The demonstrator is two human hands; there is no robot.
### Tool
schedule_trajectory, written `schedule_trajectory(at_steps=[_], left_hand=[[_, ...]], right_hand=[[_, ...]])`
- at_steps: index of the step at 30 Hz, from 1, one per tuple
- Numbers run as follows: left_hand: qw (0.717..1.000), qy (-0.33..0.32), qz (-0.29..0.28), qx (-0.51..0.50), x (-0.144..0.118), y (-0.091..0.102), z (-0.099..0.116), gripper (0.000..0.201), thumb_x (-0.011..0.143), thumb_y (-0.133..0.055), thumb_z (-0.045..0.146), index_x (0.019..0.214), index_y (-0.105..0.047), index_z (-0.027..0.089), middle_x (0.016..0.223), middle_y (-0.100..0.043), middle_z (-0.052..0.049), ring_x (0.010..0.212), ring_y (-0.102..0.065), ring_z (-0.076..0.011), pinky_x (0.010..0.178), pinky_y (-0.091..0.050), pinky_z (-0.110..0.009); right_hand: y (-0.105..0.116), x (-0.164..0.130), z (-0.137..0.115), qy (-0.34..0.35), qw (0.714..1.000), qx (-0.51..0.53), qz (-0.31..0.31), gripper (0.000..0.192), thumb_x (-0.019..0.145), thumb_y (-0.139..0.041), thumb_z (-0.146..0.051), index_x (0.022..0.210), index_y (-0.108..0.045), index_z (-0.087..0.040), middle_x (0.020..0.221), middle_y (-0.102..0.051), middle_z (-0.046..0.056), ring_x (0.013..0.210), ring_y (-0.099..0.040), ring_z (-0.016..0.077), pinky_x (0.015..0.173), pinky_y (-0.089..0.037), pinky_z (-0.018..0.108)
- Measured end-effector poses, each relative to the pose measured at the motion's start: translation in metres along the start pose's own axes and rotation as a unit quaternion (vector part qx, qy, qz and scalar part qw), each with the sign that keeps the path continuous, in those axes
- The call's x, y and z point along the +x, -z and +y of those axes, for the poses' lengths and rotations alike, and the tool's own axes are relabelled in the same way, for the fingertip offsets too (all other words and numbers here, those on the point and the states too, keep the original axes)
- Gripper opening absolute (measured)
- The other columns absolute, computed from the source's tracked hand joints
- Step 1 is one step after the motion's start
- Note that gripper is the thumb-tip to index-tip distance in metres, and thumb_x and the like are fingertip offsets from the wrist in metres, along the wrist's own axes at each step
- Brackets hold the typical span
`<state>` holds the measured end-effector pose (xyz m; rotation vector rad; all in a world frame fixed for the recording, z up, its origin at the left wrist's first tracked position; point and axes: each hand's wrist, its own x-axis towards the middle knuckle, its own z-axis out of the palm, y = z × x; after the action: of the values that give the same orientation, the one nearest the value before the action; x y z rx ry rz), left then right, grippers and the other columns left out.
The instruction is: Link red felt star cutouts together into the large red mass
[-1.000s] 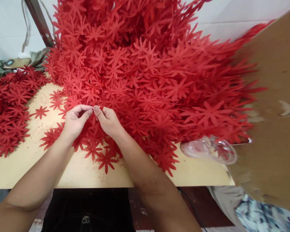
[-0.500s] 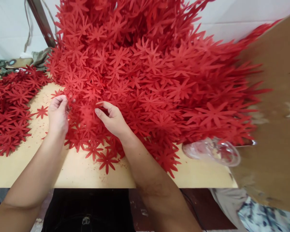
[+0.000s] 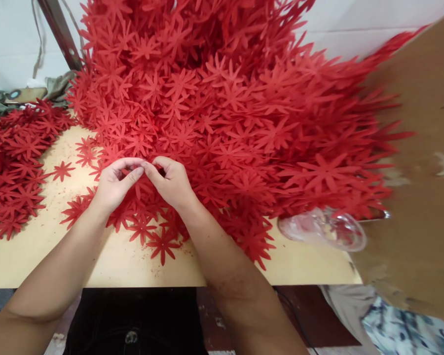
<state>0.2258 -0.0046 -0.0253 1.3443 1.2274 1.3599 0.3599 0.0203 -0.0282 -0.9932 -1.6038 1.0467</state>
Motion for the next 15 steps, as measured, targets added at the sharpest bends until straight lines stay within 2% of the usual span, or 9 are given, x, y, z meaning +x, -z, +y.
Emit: schedule_trajectory(at_steps=[4,9,12,15], left_hand=[[0.999,0.006,0.030,-0.029,0.003,0.000,-0.005,0.020,0.069,-0.071,0.035,0.077,-0.067,0.017,0.078,-0.068,-0.001,0.070,-0.059,-0.0101,0.072,-0.048,-0.024],[0.991,0.007,0.120,-0.058,0.011,0.011,-0.015,0.021,0.071,-0.068,0.038,0.078,-0.062,0.018,0.074,-0.064,0.001,0.071,-0.058,-0.0102,0.074,-0.047,-0.026],[0.986,0.012,0.147,-0.077,0.015,0.018,-0.019,0.021,0.072,-0.067,0.037,0.077,-0.059,0.019,0.071,-0.062,0.002,0.069,-0.058,-0.0100,0.072,-0.048,-0.026],[0.987,0.002,0.145,-0.068,0.016,0.017,-0.018,0.020,0.072,-0.068,0.037,0.078,-0.060,0.019,0.069,-0.063,0.002,0.066,-0.057,-0.0096,0.070,-0.048,-0.025]], right_hand=[[-0.001,0.001,0.000,-0.014,0.999,0.032,-0.020,0.053,0.070,-0.056,-0.065,0.053,-0.038,-0.019,0.051,-0.028,-0.006,0.049,-0.025,0.0054,0.047,-0.022,0.024],[-0.001,0.002,0.005,-0.019,0.996,0.067,-0.051,0.048,0.067,-0.060,-0.064,0.060,-0.048,-0.018,0.054,-0.038,-0.005,0.052,-0.032,0.0059,0.049,-0.027,0.023],[0.000,0.003,0.010,-0.010,0.997,0.065,-0.046,0.044,0.069,-0.062,-0.060,0.064,-0.052,-0.018,0.057,-0.044,-0.004,0.054,-0.037,0.0072,0.053,-0.032,0.024],[0.000,0.004,0.014,0.011,0.999,0.040,-0.012,0.038,0.070,-0.064,-0.054,0.073,-0.058,-0.017,0.068,-0.054,0.000,0.064,-0.048,0.0098,0.064,-0.040,0.026]])
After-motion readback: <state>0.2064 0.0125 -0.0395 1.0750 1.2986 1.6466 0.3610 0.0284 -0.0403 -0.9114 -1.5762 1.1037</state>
